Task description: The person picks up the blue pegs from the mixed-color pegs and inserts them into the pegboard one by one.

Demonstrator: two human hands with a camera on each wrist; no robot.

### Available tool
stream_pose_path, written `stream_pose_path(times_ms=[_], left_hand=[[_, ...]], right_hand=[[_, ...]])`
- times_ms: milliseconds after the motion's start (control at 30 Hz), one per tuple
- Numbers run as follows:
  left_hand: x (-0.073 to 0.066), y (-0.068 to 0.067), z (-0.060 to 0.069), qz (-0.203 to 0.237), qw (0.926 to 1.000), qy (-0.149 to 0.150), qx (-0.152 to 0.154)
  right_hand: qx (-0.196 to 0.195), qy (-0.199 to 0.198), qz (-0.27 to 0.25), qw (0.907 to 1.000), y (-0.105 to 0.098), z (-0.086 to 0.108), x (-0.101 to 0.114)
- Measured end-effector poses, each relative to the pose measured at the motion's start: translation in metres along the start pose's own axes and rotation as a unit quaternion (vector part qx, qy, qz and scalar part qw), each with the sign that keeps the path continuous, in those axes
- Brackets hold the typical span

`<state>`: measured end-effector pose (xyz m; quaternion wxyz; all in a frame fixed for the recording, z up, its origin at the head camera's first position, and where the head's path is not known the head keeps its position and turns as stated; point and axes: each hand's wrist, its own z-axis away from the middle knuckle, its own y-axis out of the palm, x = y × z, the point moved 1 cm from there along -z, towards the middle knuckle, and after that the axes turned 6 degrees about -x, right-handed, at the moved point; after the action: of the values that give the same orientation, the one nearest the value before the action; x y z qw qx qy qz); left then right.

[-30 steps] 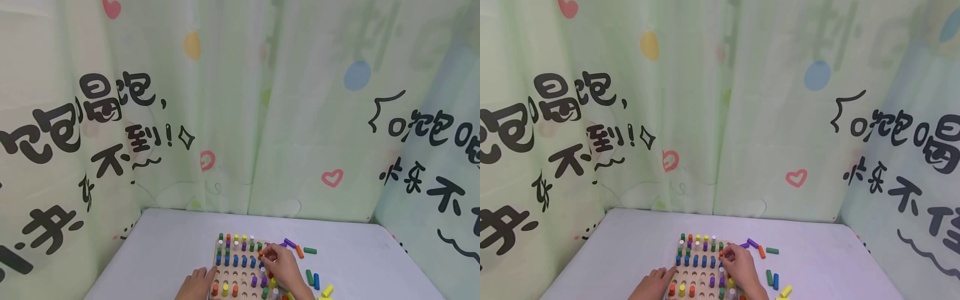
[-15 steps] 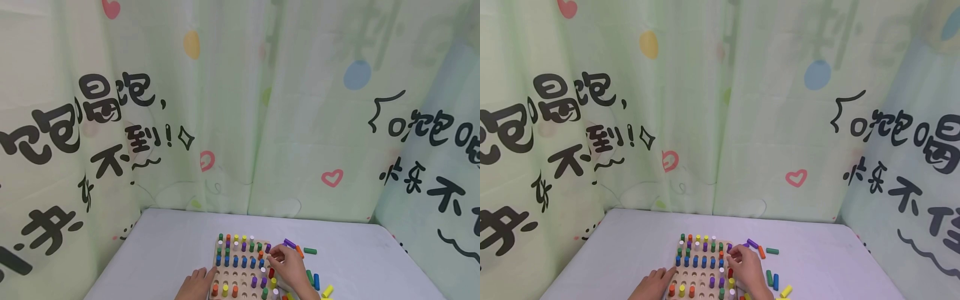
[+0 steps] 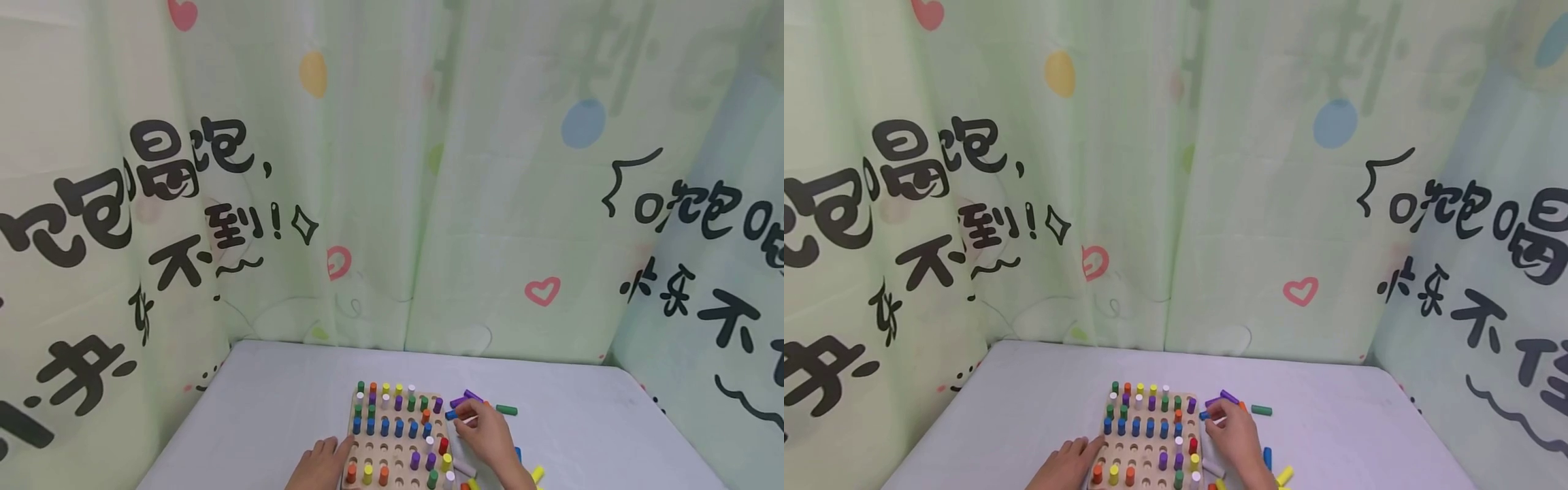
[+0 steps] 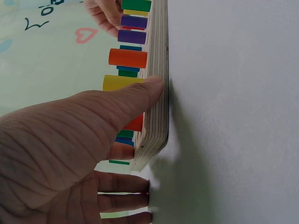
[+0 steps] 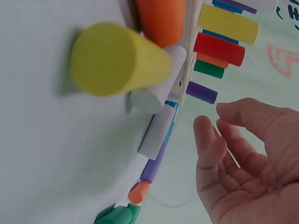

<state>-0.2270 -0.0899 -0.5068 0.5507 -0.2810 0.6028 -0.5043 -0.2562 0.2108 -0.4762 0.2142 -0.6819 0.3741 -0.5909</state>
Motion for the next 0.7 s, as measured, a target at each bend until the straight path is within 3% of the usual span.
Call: stream_pose_path(times_ms=[300,700], left_hand=[[-0.005,0.003,-0.004,-0.023,0.9988,-0.04,0.015],[-0.004,0.004,-0.003,-0.026,0.9991,-0.033,0.01]], right_hand=[[-0.002,0.02,0.018,0.9996,-0.002,-0.007,-0.009],[0.004,0.029,0.016,0.9994,0.003,-0.017,-0.017]])
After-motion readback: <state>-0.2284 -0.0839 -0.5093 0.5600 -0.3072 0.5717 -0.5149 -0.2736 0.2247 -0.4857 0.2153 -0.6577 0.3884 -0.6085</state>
